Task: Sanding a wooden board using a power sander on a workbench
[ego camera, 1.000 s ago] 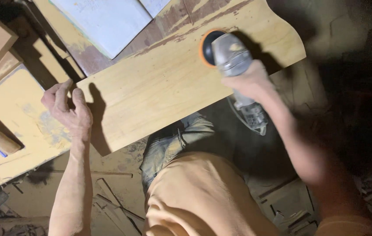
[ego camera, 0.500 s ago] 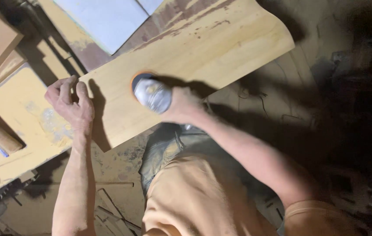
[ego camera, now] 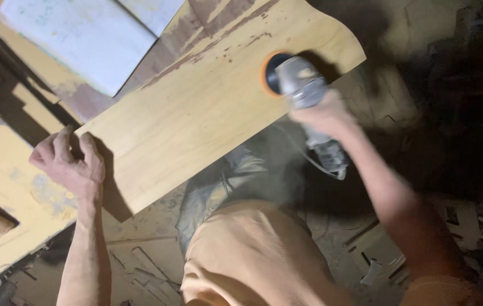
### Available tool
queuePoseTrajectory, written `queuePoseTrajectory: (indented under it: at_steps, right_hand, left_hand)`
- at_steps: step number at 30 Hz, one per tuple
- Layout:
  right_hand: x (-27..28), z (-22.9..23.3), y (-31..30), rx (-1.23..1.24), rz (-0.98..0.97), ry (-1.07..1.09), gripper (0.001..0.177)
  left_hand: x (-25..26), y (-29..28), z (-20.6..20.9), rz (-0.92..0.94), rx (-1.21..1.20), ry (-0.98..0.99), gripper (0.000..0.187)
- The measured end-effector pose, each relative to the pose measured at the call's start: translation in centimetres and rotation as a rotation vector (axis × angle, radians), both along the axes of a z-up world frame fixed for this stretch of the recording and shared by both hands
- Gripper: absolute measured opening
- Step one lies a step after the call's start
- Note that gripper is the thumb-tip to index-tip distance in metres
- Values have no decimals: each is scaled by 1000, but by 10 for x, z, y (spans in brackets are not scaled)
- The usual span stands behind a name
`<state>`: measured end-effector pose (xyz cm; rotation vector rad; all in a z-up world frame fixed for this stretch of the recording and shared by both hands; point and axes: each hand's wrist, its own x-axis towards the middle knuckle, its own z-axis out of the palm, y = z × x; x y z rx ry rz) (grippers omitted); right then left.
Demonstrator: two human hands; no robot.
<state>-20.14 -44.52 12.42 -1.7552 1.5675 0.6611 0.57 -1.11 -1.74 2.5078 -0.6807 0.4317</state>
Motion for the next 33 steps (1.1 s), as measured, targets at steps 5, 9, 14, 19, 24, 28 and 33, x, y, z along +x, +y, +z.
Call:
queuePoseTrajectory:
  at_steps: [5, 9, 14, 19, 24, 28, 33]
  right_hand:
    - [-38, -16, -94, -186, -145, 102, 45]
    - [-47, -11, -133, -85, -204, -64, 15]
    - [-54, -5, -158, -91, -218, 15, 24]
    - [-63, 3, -148, -56, -282, 71, 20]
    - [-87, -17, -160, -141, -201, 42, 16]
    - [-82, -5, -152, -90, -209, 121, 25]
    - [-68, -5, -121, -66, -171, 151, 23]
  left_hand:
    - [-1, -7, 9, -17, 37, -13, 18]
    - [0, -5, 2, -19, 62, -25, 18]
    - [7, 12, -19, -60, 223, -57, 21]
    - [-4, -5, 12, -48, 154, 69, 20]
    - [0, -5, 12, -103, 187, 37, 28]
    - [0, -7, 13, -95, 165, 51, 25]
    - [2, -8, 15, -120, 151, 48, 18]
